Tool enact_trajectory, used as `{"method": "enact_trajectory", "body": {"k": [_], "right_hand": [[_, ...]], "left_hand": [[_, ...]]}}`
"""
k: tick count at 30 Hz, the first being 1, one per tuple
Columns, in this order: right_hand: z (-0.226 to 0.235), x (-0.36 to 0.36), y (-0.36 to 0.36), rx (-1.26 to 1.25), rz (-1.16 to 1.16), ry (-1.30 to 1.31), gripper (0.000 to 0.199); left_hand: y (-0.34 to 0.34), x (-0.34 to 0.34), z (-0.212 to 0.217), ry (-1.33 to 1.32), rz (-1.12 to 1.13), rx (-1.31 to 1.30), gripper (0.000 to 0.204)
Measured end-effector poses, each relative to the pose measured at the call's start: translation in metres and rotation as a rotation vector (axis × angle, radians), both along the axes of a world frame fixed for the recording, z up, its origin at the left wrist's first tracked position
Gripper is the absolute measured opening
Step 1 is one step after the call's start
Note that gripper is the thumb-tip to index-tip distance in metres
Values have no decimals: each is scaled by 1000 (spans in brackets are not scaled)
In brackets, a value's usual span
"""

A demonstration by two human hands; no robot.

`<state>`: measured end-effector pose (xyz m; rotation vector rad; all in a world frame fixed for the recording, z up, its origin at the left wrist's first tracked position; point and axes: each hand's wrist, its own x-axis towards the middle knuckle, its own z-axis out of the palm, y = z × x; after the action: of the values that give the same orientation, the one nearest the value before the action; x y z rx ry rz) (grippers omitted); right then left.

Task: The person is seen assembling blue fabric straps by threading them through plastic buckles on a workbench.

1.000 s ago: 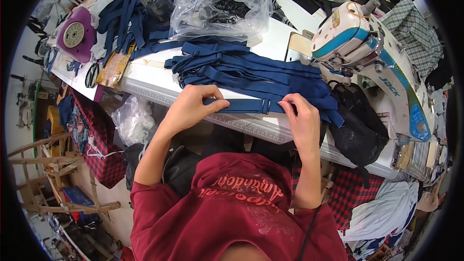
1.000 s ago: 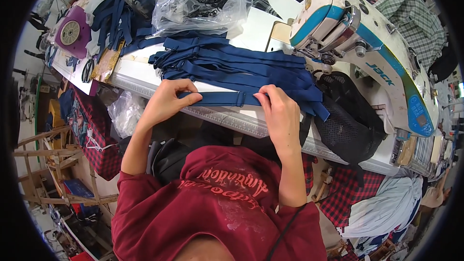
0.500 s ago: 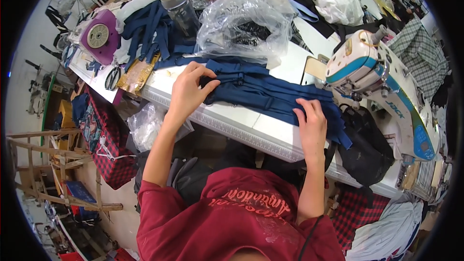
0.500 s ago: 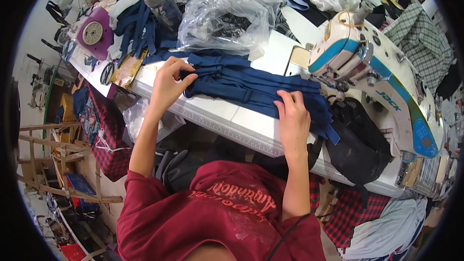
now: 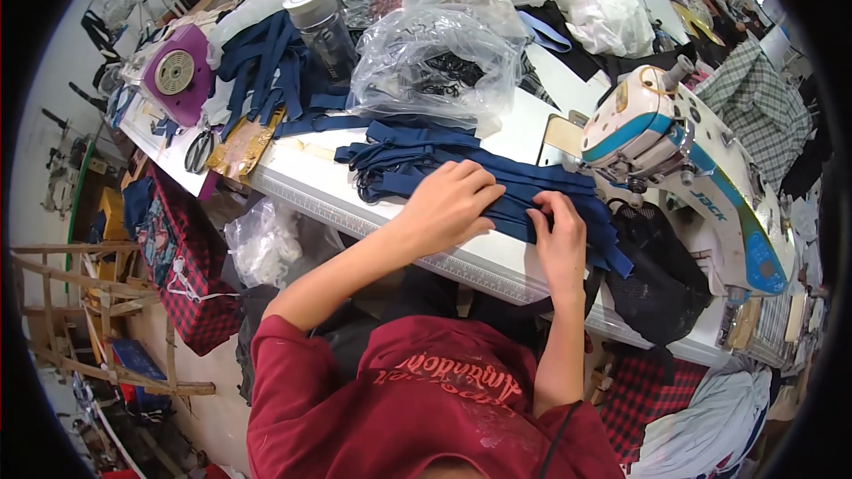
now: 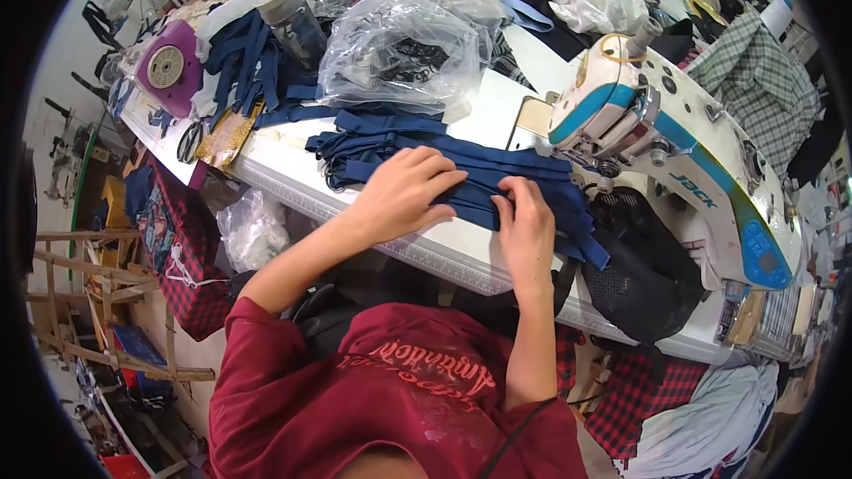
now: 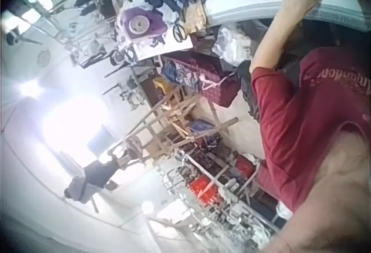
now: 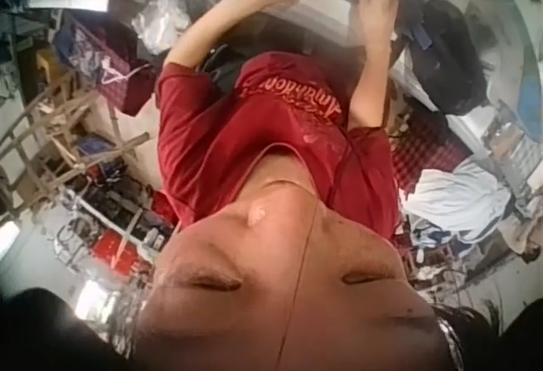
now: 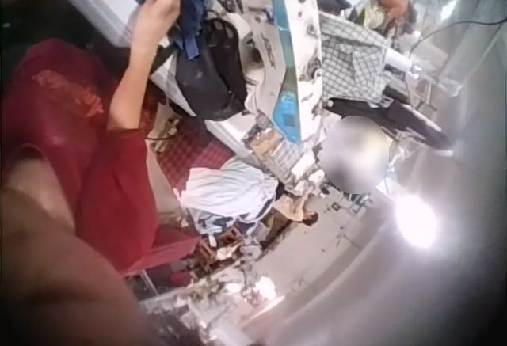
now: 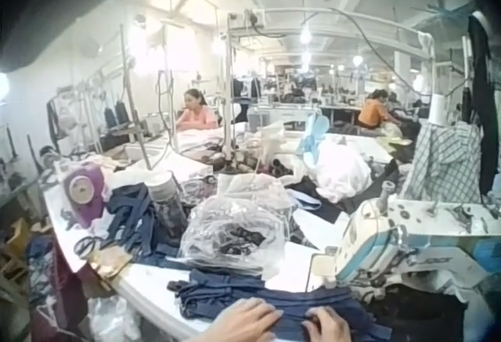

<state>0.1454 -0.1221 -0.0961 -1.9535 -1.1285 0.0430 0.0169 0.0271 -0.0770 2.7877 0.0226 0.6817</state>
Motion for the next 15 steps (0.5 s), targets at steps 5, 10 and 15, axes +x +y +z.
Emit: {"method": "enact_trajectory", "body": {"k": [5, 10, 15], "right_hand": [[4, 8, -11, -45, -23, 58, 15], [6, 16, -23, -190, -119, -74, 16], [8, 16, -24, -162, -95, -44, 17]], "left_hand": [[10, -5, -17, 43, -21, -102, 34], [19, -7, 0, -69, -35, -142, 29], [78, -18, 27, -57, 343, -114, 10]]}}
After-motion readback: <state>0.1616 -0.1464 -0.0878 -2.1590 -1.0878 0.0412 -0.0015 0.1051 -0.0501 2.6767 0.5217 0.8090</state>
